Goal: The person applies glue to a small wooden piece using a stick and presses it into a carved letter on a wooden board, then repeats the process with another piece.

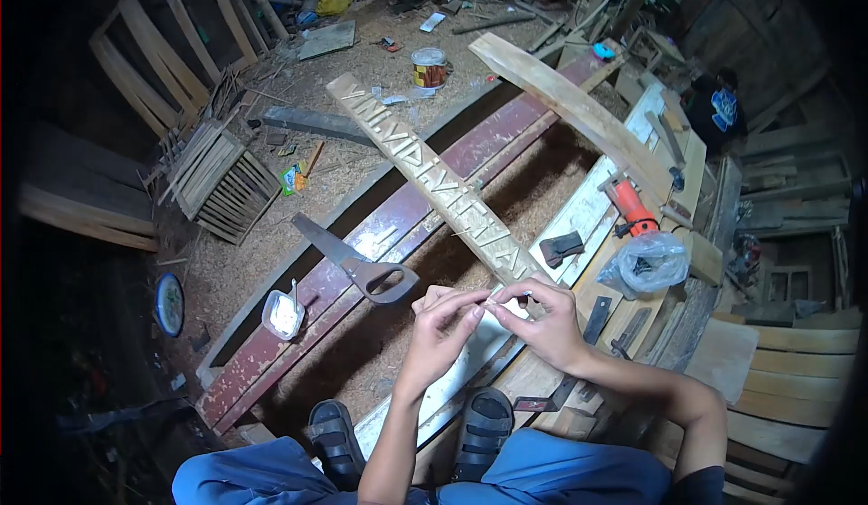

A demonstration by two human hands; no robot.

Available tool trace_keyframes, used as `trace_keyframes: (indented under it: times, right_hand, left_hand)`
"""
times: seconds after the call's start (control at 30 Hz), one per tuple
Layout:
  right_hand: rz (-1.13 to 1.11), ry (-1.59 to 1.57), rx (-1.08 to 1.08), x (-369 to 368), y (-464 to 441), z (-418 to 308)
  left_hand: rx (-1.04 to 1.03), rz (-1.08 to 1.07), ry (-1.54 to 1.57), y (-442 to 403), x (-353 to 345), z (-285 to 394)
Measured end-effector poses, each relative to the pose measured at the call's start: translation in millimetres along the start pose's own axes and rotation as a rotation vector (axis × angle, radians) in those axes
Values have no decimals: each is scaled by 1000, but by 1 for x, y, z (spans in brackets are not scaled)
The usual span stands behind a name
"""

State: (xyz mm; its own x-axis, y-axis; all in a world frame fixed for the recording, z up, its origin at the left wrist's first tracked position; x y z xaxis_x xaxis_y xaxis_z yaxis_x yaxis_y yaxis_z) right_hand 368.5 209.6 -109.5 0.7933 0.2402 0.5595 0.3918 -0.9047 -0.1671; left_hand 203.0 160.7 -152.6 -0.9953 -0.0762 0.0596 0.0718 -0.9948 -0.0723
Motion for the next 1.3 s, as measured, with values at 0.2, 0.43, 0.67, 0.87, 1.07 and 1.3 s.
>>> trace_keyframes:
  times: [0.2, 0.43, 0.67, 0.87, 1.07, 1.3]
  right_hand:
    - [-101, 64, 167, -40, -19, -79]
    - [-142, -51, 119, -148, -39, -137]
    - [-85, -125, -154, -290, -47, -103]
    - [-116, -52, -296, -397, -42, -48]
    - [-109, -368, -509, -437, -38, -17]
    - [10, 102, -125, -404, -38, -69]
  left_hand:
    - [-68, 89, 192, 24, 64, 23]
    - [-16, 310, 456, 66, 173, 5]
    - [45, 813, 270, 120, 296, -52]
    - [110, 1040, -46, 167, 345, -113]
    - [159, 1023, -134, 170, 336, -150]
    - [218, 1003, -105, 169, 326, -180]
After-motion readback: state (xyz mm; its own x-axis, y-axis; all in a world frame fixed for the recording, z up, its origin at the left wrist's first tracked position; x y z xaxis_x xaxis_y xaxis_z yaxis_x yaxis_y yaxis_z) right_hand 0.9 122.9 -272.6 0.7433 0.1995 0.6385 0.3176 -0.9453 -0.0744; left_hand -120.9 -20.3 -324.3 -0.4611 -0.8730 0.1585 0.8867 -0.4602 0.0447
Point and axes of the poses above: each hand's wrist, its own y-axis away from the middle knuckle, its own x-axis out of the back of the hand, z = x × y, the point moved 7 cm from there along -y, towards the middle knuckle, and after that the axes turned 9 degrees about y, right-handed, at the moved point
